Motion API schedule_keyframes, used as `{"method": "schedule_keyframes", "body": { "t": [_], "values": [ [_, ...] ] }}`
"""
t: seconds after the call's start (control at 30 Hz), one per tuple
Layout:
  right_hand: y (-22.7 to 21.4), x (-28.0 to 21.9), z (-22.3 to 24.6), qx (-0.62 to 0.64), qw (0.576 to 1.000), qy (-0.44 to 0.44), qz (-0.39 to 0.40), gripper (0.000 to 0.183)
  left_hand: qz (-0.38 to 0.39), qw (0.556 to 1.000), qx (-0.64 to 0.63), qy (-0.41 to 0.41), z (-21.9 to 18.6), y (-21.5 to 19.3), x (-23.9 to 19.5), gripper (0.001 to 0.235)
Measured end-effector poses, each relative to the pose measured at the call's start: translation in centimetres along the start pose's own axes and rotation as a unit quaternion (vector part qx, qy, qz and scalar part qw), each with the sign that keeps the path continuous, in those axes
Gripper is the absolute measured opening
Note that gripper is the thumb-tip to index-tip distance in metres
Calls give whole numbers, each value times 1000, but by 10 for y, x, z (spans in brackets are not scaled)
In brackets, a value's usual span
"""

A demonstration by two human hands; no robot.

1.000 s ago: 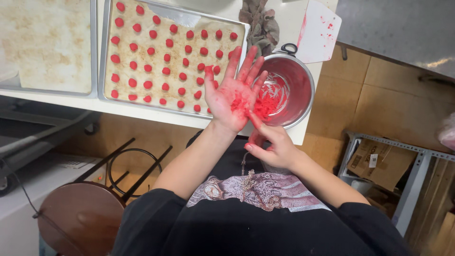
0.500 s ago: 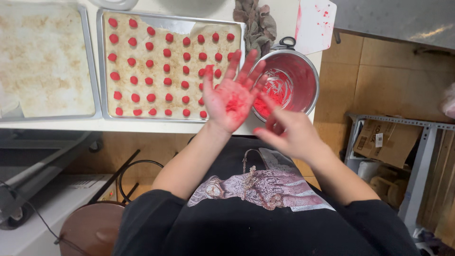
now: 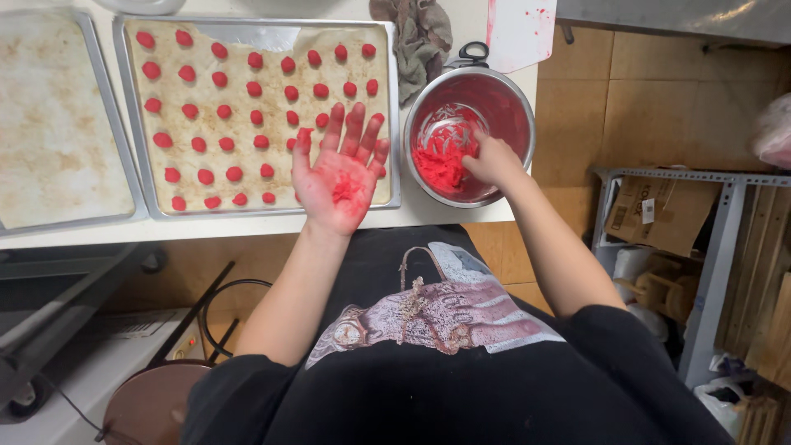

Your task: The person rolls portions of red paste into balls by hand and places them onto a tray of flattened dough.

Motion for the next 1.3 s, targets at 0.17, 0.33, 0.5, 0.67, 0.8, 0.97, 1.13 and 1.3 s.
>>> {"method": "schedule_keyframes", "body": {
  "t": [0.17,0.33,0.5,0.67,0.8,0.97,1.13,1.3],
  "values": [
    [18,39,-21,-10,996,58,66,115,5,1000,-3,24,1,-1,-5,50],
    [30,50,-27,-66,993,29,95,104,0,998,11,58,-2,0,-4,49],
    [10,56,-13,-105,988,15,112,83,-6,998,6,54,-3,1,4,50],
    [9,60,20,-46,982,-132,127,72,-5,999,5,44,-4,8,15,52],
    [1,39,39,347,919,-67,175,67,-17,999,30,41,0,14,24,55],
    [-35,-43,71,466,872,-146,38,67,4,1000,2,30,19,19,37,59],
    [-73,-123,132,282,884,-371,-47,62,35,999,-20,18,42,29,55,69],
    [-88,-148,186,21,925,-369,-92,67,94,995,-20,-13,58,48,51,75]
  ]
}}
Point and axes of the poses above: each hand's wrist, its own x-axis towards the middle knuckle, its own y-axis out of the palm, z = x × y, the point moved 2 cm from there along x, towards the middle knuckle, and after that the axes turned 9 degrees about -y, right-handed, at the moved point
